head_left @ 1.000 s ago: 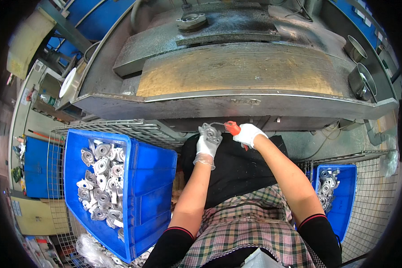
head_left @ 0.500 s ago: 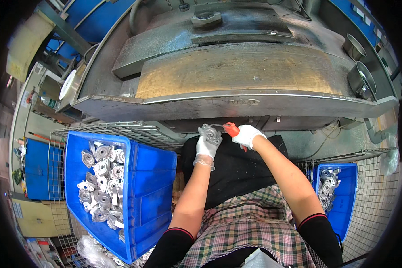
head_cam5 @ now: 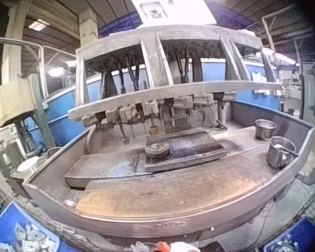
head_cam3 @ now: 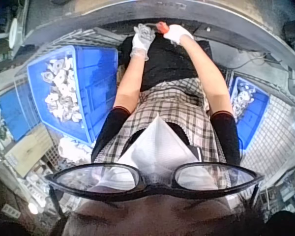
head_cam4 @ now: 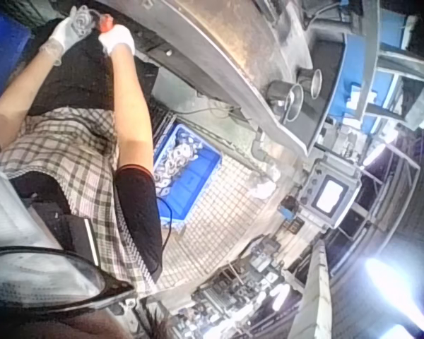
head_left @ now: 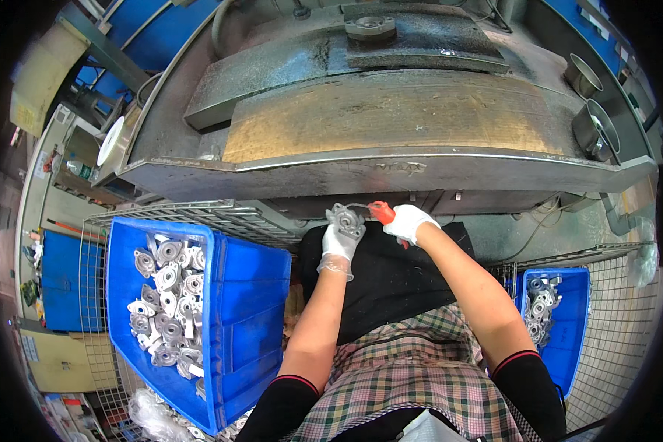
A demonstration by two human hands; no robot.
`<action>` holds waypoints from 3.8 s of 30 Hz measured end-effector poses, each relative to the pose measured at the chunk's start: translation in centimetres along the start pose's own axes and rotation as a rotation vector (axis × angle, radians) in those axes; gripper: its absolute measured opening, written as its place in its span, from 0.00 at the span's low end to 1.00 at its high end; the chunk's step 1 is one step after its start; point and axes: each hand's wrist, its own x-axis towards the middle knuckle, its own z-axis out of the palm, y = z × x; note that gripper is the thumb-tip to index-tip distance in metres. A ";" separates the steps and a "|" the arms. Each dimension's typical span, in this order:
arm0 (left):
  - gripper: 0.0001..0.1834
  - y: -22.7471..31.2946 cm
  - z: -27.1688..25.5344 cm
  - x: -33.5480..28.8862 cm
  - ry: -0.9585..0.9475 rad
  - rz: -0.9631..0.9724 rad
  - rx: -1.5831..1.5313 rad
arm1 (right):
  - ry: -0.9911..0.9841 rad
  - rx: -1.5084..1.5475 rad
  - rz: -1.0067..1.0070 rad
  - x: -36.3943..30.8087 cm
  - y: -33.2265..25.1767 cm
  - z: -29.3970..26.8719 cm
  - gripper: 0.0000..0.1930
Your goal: Scraping metal parts with a hand tool and using an air nozzle before placing them into a finishing machine.
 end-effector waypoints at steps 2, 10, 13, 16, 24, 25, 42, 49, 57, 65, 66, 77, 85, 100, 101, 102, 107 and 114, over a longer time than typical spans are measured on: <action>0.24 -0.1 -0.1 0.1 -0.035 -0.029 -0.023 | -0.001 -0.001 0.004 -0.1 0.3 -0.1 0.17; 0.28 0.4 -1.0 0.6 0.009 0.031 -0.018 | -0.072 -0.106 -0.010 -5.8 -1.4 -0.6 0.17; 0.29 0.5 -0.2 0.1 0.039 0.010 -0.099 | 0.033 -0.257 -0.113 -6.8 0.1 0.4 0.19; 0.29 -0.3 1.1 -0.3 0.043 -0.019 -0.090 | 0.044 -0.234 -0.044 -7.9 0.7 0.2 0.18; 0.30 0.9 -3.7 2.1 -0.258 -0.005 -0.204 | 0.098 -0.264 -0.019 -6.9 0.8 0.9 0.17; 0.30 0.4 -3.2 2.2 -0.372 -0.045 -0.135 | 0.103 -0.255 -0.006 -6.9 1.4 0.9 0.17; 0.27 0.3 9.6 -10.1 -0.321 -0.339 0.352 | 0.740 0.539 -0.111 -25.7 11.5 -8.7 0.21; 0.36 6.4 24.1 -17.1 -0.621 0.339 1.070 | 1.639 0.580 0.089 -33.5 22.9 -13.2 0.15; 0.32 12.3 25.9 -4.8 -0.503 1.039 2.017 | 1.905 -0.165 0.553 -33.3 27.4 -13.6 0.19; 0.27 12.5 28.7 -4.2 -0.371 1.069 1.947 | 1.870 -0.297 0.206 -31.7 22.7 -19.2 0.21; 0.27 11.9 29.9 -5.4 -0.420 1.163 1.773 | 1.847 -0.283 0.231 -31.0 23.7 -20.1 0.23; 0.26 10.0 28.9 -5.2 -0.467 1.122 2.161 | 1.604 0.037 0.095 -27.2 25.1 -25.3 0.30; 0.27 10.4 28.5 -5.7 -0.427 1.155 2.149 | 1.702 -0.147 0.013 -27.3 22.6 -27.8 0.11; 0.27 10.3 28.6 -5.5 -0.414 1.150 2.146 | 1.739 0.056 0.111 -28.5 22.0 -30.1 0.13; 0.26 10.3 28.6 -5.4 -0.428 1.200 2.129 | 1.800 0.049 0.038 -28.6 21.7 -30.1 0.13; 0.26 10.5 28.5 -5.4 -0.425 1.198 2.130 | 1.797 0.049 0.037 -28.6 21.4 -30.1 0.13; 0.28 10.4 28.7 -5.7 -0.373 1.113 2.191 | 1.872 0.154 -0.079 -28.0 21.3 -30.0 0.12; 0.28 10.1 28.8 -5.9 -0.305 1.037 2.197 | 1.812 0.332 -0.115 -27.0 23.2 -29.6 0.11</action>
